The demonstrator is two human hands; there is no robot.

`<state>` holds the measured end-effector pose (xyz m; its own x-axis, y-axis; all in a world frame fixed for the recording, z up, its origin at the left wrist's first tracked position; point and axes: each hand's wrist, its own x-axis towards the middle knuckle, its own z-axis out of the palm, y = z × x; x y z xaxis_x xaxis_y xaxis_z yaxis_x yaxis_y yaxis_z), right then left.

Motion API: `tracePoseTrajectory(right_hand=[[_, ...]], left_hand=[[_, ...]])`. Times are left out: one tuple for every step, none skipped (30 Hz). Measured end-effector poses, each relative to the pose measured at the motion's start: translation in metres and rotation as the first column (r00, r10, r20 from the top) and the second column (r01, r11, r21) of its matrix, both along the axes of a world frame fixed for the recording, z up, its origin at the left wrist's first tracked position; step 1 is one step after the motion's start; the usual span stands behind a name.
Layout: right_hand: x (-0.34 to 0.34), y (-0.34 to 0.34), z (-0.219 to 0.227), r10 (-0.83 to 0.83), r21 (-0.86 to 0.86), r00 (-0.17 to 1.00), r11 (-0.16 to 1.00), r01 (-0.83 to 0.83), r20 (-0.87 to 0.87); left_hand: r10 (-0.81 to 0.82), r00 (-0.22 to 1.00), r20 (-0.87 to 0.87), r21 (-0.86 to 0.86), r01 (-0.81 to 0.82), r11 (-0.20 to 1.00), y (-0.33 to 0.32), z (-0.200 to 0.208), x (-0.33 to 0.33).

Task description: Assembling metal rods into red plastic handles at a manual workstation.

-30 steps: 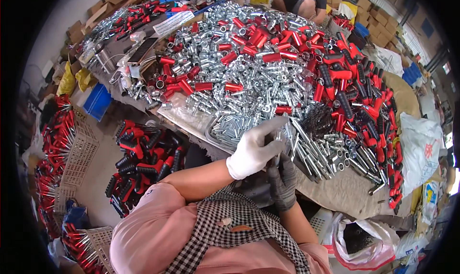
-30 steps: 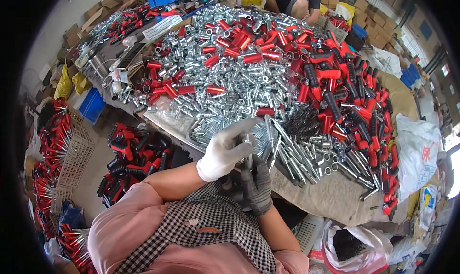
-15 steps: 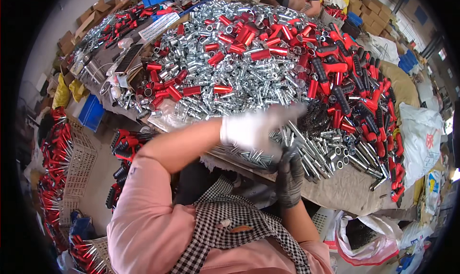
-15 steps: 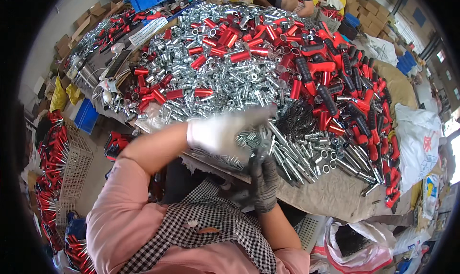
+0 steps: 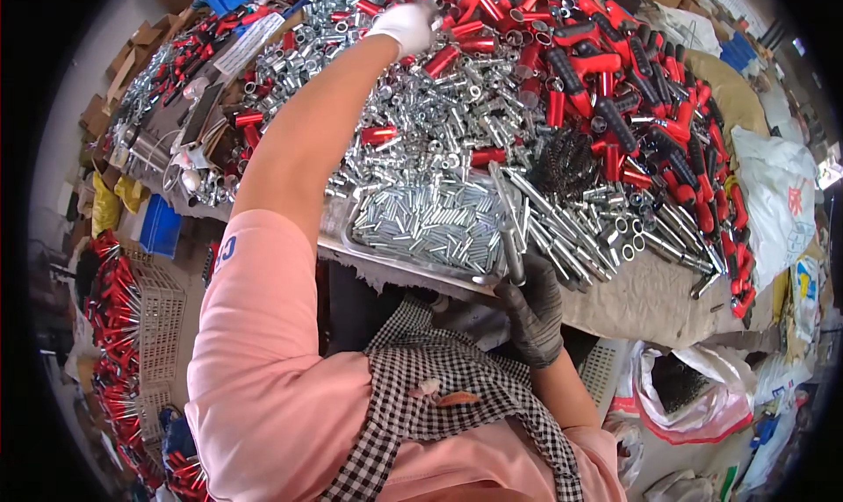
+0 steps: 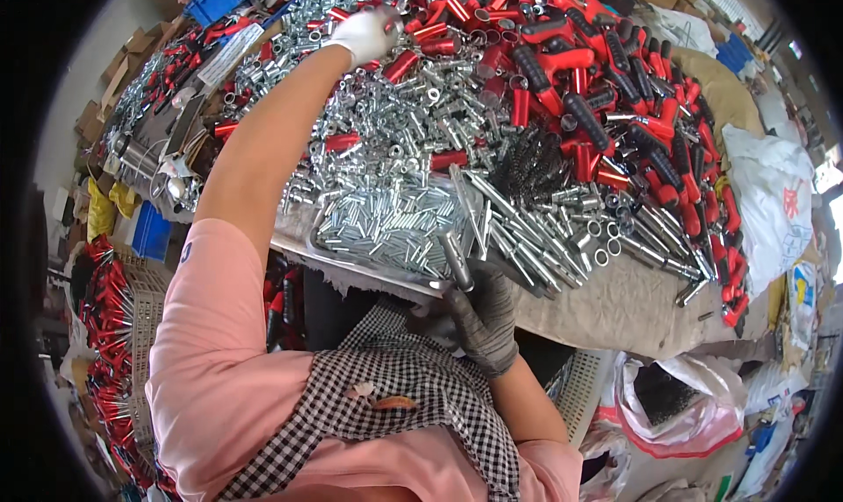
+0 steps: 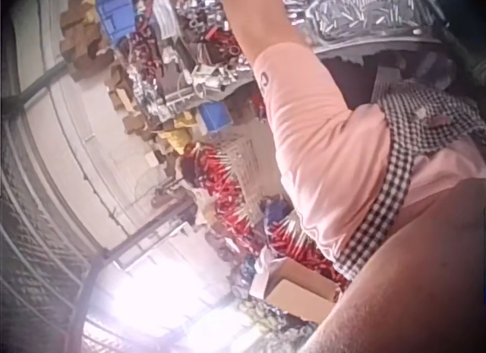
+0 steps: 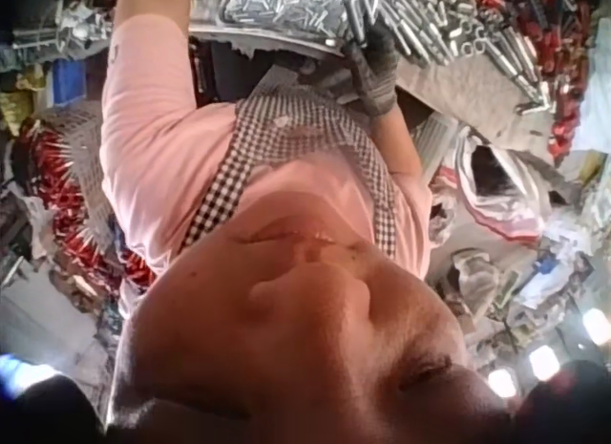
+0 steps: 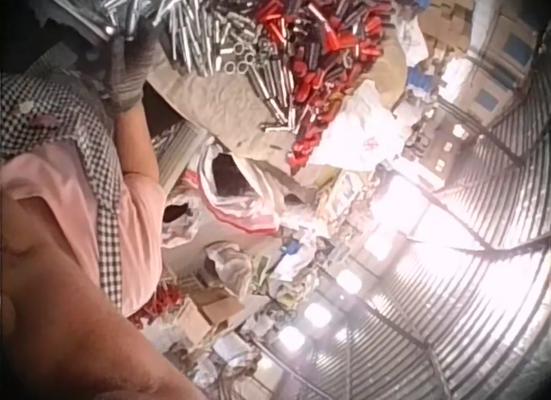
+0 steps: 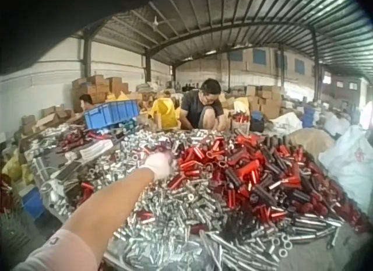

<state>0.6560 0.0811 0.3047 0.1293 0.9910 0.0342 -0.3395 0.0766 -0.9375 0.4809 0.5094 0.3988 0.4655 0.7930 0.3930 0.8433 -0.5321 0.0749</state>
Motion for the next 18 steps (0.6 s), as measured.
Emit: tracePoseTrajectory(right_hand=[[0.002, 0.0, -0.007, 0.003, -0.009, 1.0, 1.0, -0.003, -0.005], [0.007, -0.002, -0.015, 0.038, -0.002, 0.995, 0.999, -0.038, 0.094], [0.009, -0.004, -0.02, 0.074, 0.003, 0.979, 0.997, -0.076, 0.189], [0.004, -0.007, -0.018, 0.062, -0.025, 0.992, 0.998, -0.06, 0.112], [0.004, -0.009, -0.023, 0.064, -0.009, 0.987, 0.998, -0.063, 0.145], [0.004, -0.012, -0.028, 0.062, 0.007, 0.982, 0.998, -0.064, 0.179], [-0.001, -0.014, -0.016, 0.066, -0.032, 0.992, 0.998, -0.063, 0.103], [-0.002, -0.015, -0.017, 0.068, -0.033, 0.993, 0.997, -0.065, 0.099], [-0.002, -0.016, -0.019, 0.104, -0.066, 0.985, 0.993, -0.095, 0.136], [-0.002, -0.017, -0.021, 0.135, -0.102, 0.976, 0.988, -0.119, 0.17], [-0.006, -0.017, -0.022, 0.16, -0.025, 0.963, 0.987, -0.158, 0.215], [-0.011, -0.016, -0.024, 0.183, 0.05, 0.948, 0.978, -0.202, 0.259], [-0.006, -0.015, -0.04, 0.239, 0.045, 0.859, 0.956, -0.289, 0.453], [-0.017, -0.017, -0.033, 0.291, 0.096, 0.902, 0.937, -0.337, 0.32], [-0.028, -0.02, -0.027, 0.345, 0.153, 0.921, 0.915, -0.373, 0.183], [-0.031, -0.021, -0.032, 0.372, 0.152, 0.902, 0.9, -0.409, 0.219], [-0.032, -0.024, -0.035, 0.379, 0.155, 0.898, 0.896, -0.417, 0.224], [-0.033, -0.025, -0.038, 0.379, 0.182, 0.874, 0.878, -0.444, 0.303]], left_hand=[[0.029, 0.982, 0.189, 0.057, -0.04, 0.998, -0.013, 0.002, -0.003], [0.044, 0.927, 0.372, 0.106, -0.09, 0.99, -0.033, 0.011, -0.004], [0.055, 0.891, 0.451, 0.11, -0.117, 0.987, -0.057, 0.022, -0.008], [-0.036, 0.789, 0.613, -0.001, 0.047, 0.999, -0.086, 0.028, -0.015], [-0.087, 0.644, 0.76, -0.079, 0.225, 0.971, -0.121, 0.034, -0.022], [-0.088, 0.634, 0.768, -0.153, 0.316, 0.936, -0.164, 0.041, -0.027], [-0.087, 0.622, 0.778, -0.218, 0.397, 0.892, -0.208, 0.045, -0.035], [-0.032, 0.581, 0.813, -0.313, 0.483, 0.818, -0.246, 0.043, -0.037], [0.046, 0.616, 0.786, -0.429, 0.491, 0.758, -0.267, 0.02, -0.046], [0.073, 0.786, 0.614, -0.576, 0.383, 0.722, -0.298, 0.011, -0.049], [0.105, 0.768, 0.631, -0.658, 0.459, 0.596, -0.322, -0.009, -0.053], [0.023, 0.676, 0.736, -0.573, 0.605, 0.552, -0.34, -0.034, -0.056], [-0.173, 0.798, 0.577, -0.561, 0.541, 0.627, -0.355, -0.044, -0.056], [-0.312, 0.71, 0.631, -0.442, 0.66, 0.608, -0.367, -0.049, -0.052], [-0.307, 0.699, 0.646, -0.42, 0.661, 0.621, -0.378, -0.058, -0.055], [-0.304, 0.687, 0.66, -0.393, 0.661, 0.64, -0.385, -0.059, -0.055], [-0.229, 0.694, 0.682, -0.47, 0.657, 0.59, -0.387, -0.059, -0.057], [-0.162, 0.724, 0.67, -0.55, 0.631, 0.547, -0.385, -0.057, -0.058]])
